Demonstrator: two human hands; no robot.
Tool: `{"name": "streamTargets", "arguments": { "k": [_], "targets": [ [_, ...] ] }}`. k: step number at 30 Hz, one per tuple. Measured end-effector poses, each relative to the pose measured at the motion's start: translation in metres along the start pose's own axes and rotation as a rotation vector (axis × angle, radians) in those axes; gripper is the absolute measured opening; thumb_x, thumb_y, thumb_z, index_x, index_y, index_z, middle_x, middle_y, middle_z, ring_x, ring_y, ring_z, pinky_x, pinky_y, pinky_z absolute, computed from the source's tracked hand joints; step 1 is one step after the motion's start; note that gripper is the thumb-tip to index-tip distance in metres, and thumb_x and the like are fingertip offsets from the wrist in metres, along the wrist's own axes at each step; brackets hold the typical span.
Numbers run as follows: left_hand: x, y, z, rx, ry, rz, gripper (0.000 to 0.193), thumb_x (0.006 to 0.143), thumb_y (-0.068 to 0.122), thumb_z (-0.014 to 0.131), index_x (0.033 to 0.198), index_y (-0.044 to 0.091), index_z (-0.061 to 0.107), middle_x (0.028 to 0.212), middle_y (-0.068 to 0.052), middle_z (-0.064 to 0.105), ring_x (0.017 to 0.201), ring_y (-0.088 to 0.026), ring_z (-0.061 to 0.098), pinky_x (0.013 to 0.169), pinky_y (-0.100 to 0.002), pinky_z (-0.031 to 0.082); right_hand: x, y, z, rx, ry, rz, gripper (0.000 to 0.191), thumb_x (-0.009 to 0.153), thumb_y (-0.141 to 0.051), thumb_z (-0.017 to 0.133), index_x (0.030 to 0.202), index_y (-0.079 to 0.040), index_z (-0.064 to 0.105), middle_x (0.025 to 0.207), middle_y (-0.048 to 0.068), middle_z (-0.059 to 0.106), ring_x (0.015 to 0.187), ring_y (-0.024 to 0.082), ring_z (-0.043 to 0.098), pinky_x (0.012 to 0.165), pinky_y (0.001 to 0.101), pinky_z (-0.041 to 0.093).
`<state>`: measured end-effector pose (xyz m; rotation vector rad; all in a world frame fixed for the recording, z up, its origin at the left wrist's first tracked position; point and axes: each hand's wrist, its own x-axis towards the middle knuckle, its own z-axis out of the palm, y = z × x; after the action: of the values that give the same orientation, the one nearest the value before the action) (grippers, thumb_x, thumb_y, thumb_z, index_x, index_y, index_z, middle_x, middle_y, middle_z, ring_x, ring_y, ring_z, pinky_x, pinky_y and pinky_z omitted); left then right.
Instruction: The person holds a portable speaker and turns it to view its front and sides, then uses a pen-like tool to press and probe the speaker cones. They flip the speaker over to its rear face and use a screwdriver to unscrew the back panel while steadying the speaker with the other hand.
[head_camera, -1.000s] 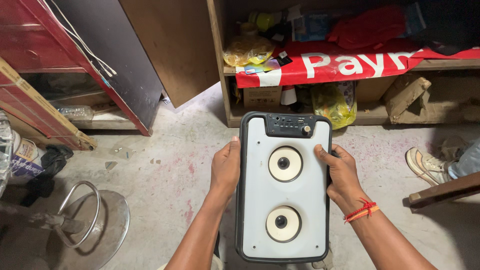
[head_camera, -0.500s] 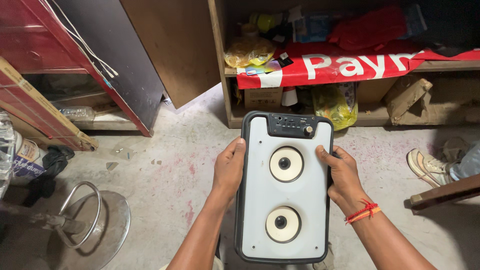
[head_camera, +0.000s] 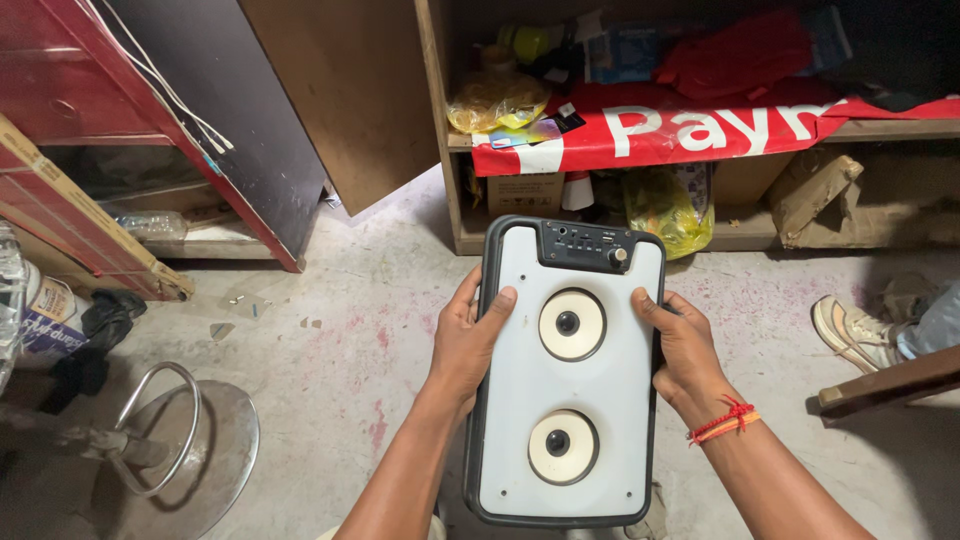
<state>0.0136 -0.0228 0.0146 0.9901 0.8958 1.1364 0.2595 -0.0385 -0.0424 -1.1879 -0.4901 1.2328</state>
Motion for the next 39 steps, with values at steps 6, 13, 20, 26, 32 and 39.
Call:
{"name": "streamTargets", "arguments": {
  "k": [6,13,20,26,32,39],
  "targets": [
    [0.002,-0.007,-0.002,0.003,0.046,-0.016,0.055,0.094,0.022,0.066,0.147,0.010,0.054,0.115,-0.009,0.073,0.095,-0.011,0.070,0.080,-0.027,0.058,-0.002,-0.001,0.002,-0.008,-0.016,-0.006,0.030,0.088,-0.023,0.077,0.106,-0.003,0.064,0.093,0.008,0.070,0.079,0.017,0.067,0.071,0.0338,0.058],
    [0.005,-0.010,-0.002,-0.092,0.087,-0.050,0.054,0.094,0.020,0.067,0.145,0.008,0.054,0.111,-0.010,0.075,0.093,-0.012,0.071,0.078,-0.028,0.059,-0.002,-0.004,0.006,-0.063,0.019,-0.004,0.031,0.087,-0.024,0.077,0.106,-0.002,0.065,0.092,0.009,0.071,0.077,0.017,0.068,0.068,0.0339,0.059],
    [0.005,-0.007,-0.004,-0.039,0.173,-0.075,0.052,0.093,0.019,0.067,0.143,0.007,0.057,0.100,-0.009,0.078,0.085,-0.012,0.072,0.073,-0.027,0.058,-0.001,-0.006,0.011,-0.032,0.030,0.045,0.038,0.093,-0.039,0.068,0.102,-0.002,0.066,0.092,0.007,0.072,0.078,0.015,0.068,0.071,0.0326,0.059],
    [0.006,-0.002,-0.006,-0.071,0.193,-0.045,0.050,0.094,0.019,0.066,0.141,0.005,0.057,0.095,-0.010,0.078,0.080,-0.011,0.071,0.070,-0.027,0.057,0.002,-0.007,0.008,-0.120,0.007,-0.040,0.042,0.104,-0.043,0.064,0.109,-0.002,0.069,0.094,0.005,0.067,0.077,0.012,0.059,0.068,0.0288,0.052],
    [0.010,-0.006,-0.013,-0.119,0.211,0.009,0.048,0.095,0.017,0.065,0.140,0.004,0.058,0.095,-0.010,0.077,0.079,-0.011,0.071,0.070,-0.026,0.056,0.008,-0.010,0.004,-0.121,0.110,-0.062,0.025,0.099,-0.030,0.061,0.109,-0.007,0.066,0.102,0.003,0.073,0.083,0.012,0.068,0.071,0.0271,0.056],
    [0.015,-0.010,-0.016,-0.201,0.255,0.040,0.042,0.096,0.016,0.065,0.135,0.003,0.061,0.096,-0.009,0.077,0.081,-0.010,0.069,0.072,-0.027,0.056,0.026,0.001,-0.024,-0.151,0.178,-0.402,0.014,0.096,-0.006,0.063,0.107,0.001,0.066,0.104,0.015,0.074,0.087,0.015,0.072,0.069,0.0307,0.056]
  ]
}}
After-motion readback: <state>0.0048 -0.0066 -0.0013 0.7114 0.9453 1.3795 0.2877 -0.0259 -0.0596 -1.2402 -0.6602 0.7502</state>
